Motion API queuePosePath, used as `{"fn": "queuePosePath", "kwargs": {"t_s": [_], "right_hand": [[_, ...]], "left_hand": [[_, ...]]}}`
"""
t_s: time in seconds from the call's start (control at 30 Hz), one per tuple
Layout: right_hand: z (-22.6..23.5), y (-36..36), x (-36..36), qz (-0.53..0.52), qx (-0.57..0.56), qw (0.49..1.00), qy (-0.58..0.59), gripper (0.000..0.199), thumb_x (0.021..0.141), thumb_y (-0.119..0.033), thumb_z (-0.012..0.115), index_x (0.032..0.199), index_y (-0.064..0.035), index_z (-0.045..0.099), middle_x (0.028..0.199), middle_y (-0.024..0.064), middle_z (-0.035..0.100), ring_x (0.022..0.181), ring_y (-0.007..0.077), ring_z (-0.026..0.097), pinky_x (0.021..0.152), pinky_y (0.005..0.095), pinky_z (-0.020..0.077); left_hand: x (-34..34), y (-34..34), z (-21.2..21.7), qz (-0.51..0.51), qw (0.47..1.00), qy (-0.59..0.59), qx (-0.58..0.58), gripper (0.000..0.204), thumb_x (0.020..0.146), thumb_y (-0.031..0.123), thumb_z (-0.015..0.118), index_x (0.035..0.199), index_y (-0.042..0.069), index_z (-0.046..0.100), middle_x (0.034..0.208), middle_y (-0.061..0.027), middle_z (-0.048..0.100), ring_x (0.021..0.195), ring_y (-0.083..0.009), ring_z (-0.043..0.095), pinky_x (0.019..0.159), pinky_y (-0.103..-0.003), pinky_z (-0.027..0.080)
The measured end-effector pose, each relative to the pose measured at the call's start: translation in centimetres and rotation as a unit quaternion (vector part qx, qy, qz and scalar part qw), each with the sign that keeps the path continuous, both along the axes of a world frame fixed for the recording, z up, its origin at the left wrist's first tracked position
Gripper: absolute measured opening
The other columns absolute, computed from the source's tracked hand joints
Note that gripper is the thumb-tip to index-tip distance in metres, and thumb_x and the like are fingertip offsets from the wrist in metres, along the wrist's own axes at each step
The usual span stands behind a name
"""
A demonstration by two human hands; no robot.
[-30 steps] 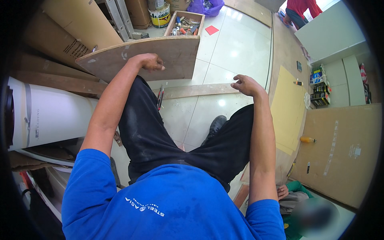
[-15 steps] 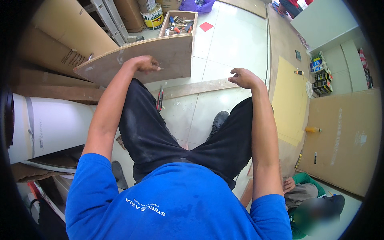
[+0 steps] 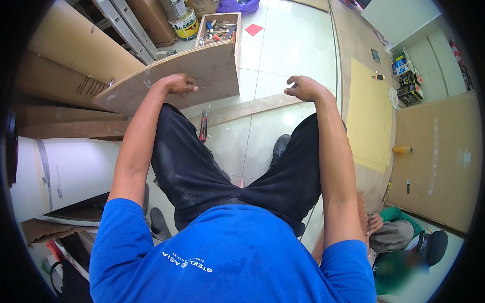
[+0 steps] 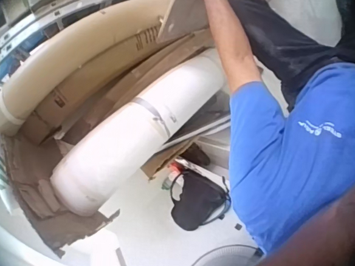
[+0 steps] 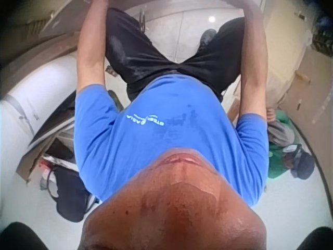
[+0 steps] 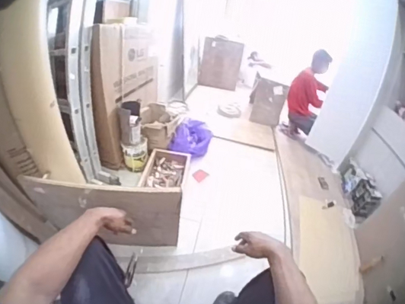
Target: The person assembles a cabinet door by attaching hinges and applying edge banding. They handle a wooden door panel, metal hinges, and a strip of white edge banding, positioning and pressing the banding along the door edge.
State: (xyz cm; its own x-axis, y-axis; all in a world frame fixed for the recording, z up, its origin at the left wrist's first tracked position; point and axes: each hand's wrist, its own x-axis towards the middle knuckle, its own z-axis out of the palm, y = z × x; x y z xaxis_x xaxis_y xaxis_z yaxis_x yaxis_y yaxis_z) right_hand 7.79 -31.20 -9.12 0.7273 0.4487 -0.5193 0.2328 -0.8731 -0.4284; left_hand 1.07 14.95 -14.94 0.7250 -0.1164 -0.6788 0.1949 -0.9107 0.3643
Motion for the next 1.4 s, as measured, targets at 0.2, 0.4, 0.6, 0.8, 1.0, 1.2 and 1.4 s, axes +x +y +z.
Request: {"fn": "queuePosePath", "kwargs": {"t_s": [0.2, 0.4, 0.6, 0.8, 1.0, 1.2, 1.4], "right_hand": [[-0.3, 0.0, 0.0, 0.046, -0.021, 0.996, -0.067, 0.054, 0.096, -0.037, 0.069, 0.136, -0.0005, 0.061, 0.121, 0.0206, 0.073, 0.109, 0.0332, 0.07, 0.095, 0.042, 0.0552], [-0.8, 0.1, 0.5, 0.011, -0.03, 0.998, -0.045, 0.053, 0.096, -0.04, 0.068, 0.139, -0.0091, 0.063, 0.14, 0.0154, 0.064, 0.131, 0.0345, 0.059, 0.108, 0.0443, 0.0476], [-0.3, 0.6, 0.7, 0.0, -0.024, 0.999, -0.042, 0.053, 0.098, -0.039, 0.067, 0.14, -0.008, 0.062, 0.14, 0.0144, 0.064, 0.132, 0.0333, 0.058, 0.108, 0.0439, 0.0482], [0.5, 0.6, 0.5, -0.013, -0.004, 0.999, -0.039, 0.054, 0.098, -0.039, 0.066, 0.14, -0.007, 0.061, 0.14, 0.0148, 0.064, 0.132, 0.0328, 0.058, 0.108, 0.0438, 0.0484], [0.4, 0.6, 0.8, 0.0, 0.0, 0.999, -0.042, 0.053, 0.097, -0.037, 0.067, 0.14, -0.0066, 0.062, 0.137, 0.017, 0.066, 0.128, 0.0345, 0.061, 0.107, 0.0445, 0.0489], [0.1, 0.6, 0.9, 0.028, 0.021, 0.998, -0.059, 0.052, 0.095, -0.035, 0.069, 0.135, -0.0034, 0.063, 0.131, 0.0202, 0.069, 0.124, 0.0368, 0.063, 0.105, 0.0442, 0.0499], [0.1, 1.5, 0.5, 0.048, 0.037, 0.995, -0.084, 0.048, 0.094, -0.03, 0.071, 0.133, -0.0016, 0.064, 0.118, 0.0202, 0.074, 0.112, 0.0362, 0.069, 0.097, 0.0437, 0.0541]], "left_hand": [[-0.1, 0.2, 0.6, -0.02, 0.999, -0.013, -0.022, 0.057, 0.098, 0.05, 0.066, 0.133, 0.005, 0.067, 0.105, -0.0133, 0.075, 0.082, -0.0236, 0.073, 0.077, -0.042, 0.057], [-0.4, -0.5, 1.8, -0.041, 0.999, 0.006, 0.015, 0.061, 0.099, 0.047, 0.066, 0.141, 0.003, 0.061, 0.111, -0.0153, 0.075, 0.087, -0.0229, 0.075, 0.079, -0.04, 0.058], [-0.5, -0.9, 1.6, -0.011, 1.0, 0.015, 0.0, 0.056, 0.1, 0.045, 0.065, 0.138, 0.003, 0.063, 0.111, -0.0164, 0.075, 0.086, -0.023, 0.075, 0.08, -0.038, 0.057], [-0.1, -2.0, 2.0, 0.009, 0.999, 0.036, 0.003, 0.061, 0.098, 0.046, 0.068, 0.138, 0.0, 0.062, 0.12, -0.0179, 0.073, 0.09, -0.0253, 0.076, 0.09, -0.041, 0.056], [-1.6, 0.9, 5.2, 0.001, 0.999, -0.035, -0.029, 0.046, 0.101, 0.039, 0.065, 0.12, -0.003, 0.071, 0.104, -0.0141, 0.075, 0.083, -0.0207, 0.071, 0.084, -0.037, 0.055], [-12.0, 7.6, 9.6, 0.283, 0.89, -0.289, -0.208, 0.024, 0.1, 0.018, 0.063, 0.113, 0.001, 0.073, 0.09, -0.0055, 0.07, 0.078, -0.014, 0.065, 0.075, -0.03, 0.054], [-21.1, 16.1, 6.2, 0.575, 0.571, -0.484, -0.329, 0.054, 0.092, -0.003, 0.066, 0.142, 0.006, 0.051, 0.098, -0.0007, 0.062, 0.079, -0.0132, 0.064, 0.068, -0.028, 0.055]]}}
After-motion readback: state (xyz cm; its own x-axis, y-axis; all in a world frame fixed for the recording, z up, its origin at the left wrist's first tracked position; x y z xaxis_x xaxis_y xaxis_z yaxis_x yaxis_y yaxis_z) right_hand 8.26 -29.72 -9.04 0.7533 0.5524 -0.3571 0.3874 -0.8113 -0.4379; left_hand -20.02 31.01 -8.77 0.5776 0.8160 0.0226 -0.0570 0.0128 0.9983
